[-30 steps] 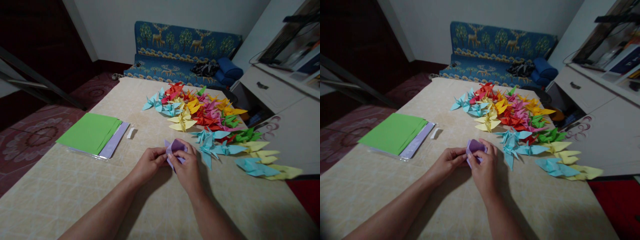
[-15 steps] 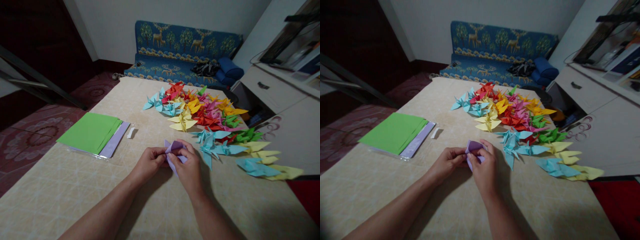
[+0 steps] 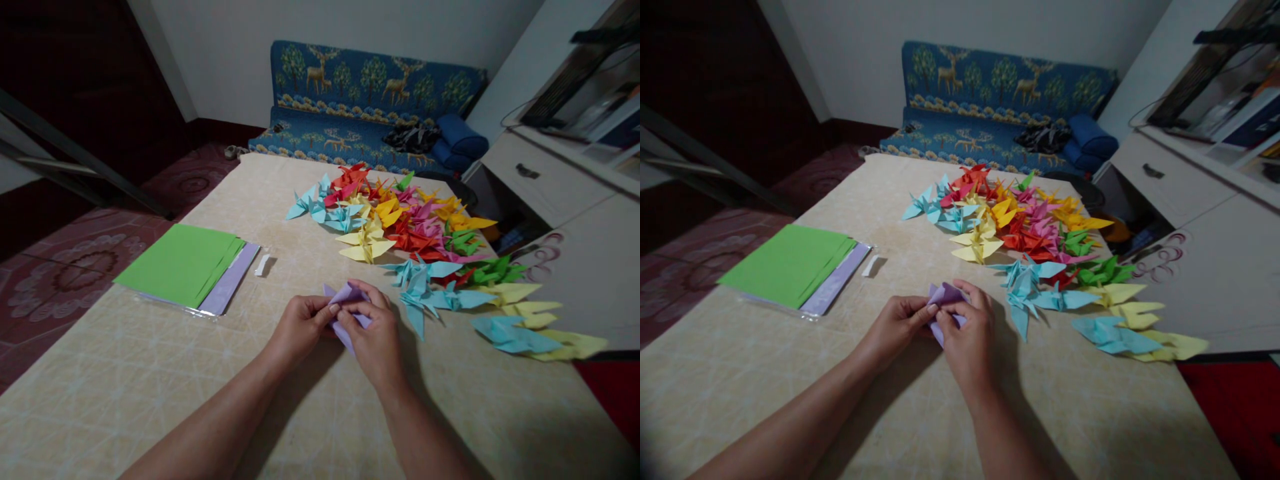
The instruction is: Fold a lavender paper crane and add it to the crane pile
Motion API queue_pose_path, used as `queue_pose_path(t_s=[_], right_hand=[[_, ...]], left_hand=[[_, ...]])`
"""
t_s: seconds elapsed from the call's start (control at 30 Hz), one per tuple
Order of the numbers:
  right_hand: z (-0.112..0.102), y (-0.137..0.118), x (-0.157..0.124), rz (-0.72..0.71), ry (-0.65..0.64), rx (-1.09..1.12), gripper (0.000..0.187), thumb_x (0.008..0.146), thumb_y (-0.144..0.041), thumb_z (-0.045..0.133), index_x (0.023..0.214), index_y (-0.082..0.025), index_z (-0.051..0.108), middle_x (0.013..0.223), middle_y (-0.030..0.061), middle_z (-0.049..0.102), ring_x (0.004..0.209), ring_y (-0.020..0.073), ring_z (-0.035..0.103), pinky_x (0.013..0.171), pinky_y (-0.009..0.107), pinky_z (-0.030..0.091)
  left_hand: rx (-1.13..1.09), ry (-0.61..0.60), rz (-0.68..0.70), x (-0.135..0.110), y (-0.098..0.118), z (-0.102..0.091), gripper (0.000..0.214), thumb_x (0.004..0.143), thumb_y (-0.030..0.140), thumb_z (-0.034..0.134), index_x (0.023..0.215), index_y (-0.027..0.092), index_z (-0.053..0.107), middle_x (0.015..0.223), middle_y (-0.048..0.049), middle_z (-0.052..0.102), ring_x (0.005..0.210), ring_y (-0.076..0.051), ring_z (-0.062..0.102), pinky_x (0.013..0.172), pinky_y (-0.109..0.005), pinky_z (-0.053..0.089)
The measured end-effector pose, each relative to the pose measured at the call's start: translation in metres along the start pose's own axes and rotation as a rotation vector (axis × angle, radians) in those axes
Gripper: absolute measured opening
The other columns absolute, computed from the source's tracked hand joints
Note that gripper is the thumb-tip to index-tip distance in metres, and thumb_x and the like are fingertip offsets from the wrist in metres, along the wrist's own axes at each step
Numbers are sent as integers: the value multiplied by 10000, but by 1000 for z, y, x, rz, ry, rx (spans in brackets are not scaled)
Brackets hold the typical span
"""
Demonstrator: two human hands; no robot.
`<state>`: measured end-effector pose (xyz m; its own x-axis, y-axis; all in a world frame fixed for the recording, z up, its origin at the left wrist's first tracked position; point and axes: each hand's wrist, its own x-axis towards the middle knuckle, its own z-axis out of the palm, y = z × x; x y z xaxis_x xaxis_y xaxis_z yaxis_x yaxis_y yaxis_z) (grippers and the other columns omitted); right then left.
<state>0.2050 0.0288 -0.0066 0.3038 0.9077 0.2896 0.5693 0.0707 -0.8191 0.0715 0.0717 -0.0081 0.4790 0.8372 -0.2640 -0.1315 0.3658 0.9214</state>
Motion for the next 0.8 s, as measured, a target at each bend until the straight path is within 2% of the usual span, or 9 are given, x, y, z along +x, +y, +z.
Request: queue_pose_path(t_s=[0.07,0.17,0.23,0.33,0.43,0.57,0.8], right_hand=[[-2,-2,1,42,-18,79,106,765,-190,632,693,-241,691,1181,56,657,1107,249,599,979,420,461],[-6,-5,4,65,32,232,53,753,-179,620,773,-223,642,1169,70,648,1057,235,624,928,393,495],[-9,-5,7,69,44,310,212,726,-159,631,927,-223,609,1212,80,627,1016,221,638,872,366,521],[-14,-6,10,71,-56,368,436,711,-134,636,1129,-235,568,1150,70,663,953,203,659,813,334,539],[-19,-5,13,52,-146,309,319,741,-140,631,1043,-238,663,986,34,718,911,200,667,824,332,530],[-20,-1,14,24,-129,264,93,794,-213,642,835,-229,724,848,22,729,826,200,662,775,314,519],[-15,2,11,178,-132,344,188,852,-375,604,764,-234,692,683,-6,659,625,167,596,544,252,442]], left_hand=[[6,16,-7,1,0,-1,472,666,522,782,858,91,779,692,-68,709,596,-170,613,625,-299,516],[23,0,-44,1,2,-1,482,654,541,780,822,89,764,654,-60,692,572,-164,602,614,-293,504],[42,-35,-70,0,5,-2,477,658,552,769,773,90,743,630,-55,675,557,-158,590,593,-281,486],[102,-106,-82,-2,8,-3,460,685,560,741,668,104,684,569,-32,621,510,-132,541,538,-247,428],[186,-154,-67,-3,9,-4,469,724,574,701,626,122,628,536,-8,560,487,-112,480,512,-235,377],[281,-184,-47,-4,6,-6,483,779,591,638,630,133,594,539,5,510,492,-106,428,512,-240,337],[316,-186,-34,-5,6,-6,484,832,565,584,580,160,502,524,28,433,483,-88,324,485,-242,232]])
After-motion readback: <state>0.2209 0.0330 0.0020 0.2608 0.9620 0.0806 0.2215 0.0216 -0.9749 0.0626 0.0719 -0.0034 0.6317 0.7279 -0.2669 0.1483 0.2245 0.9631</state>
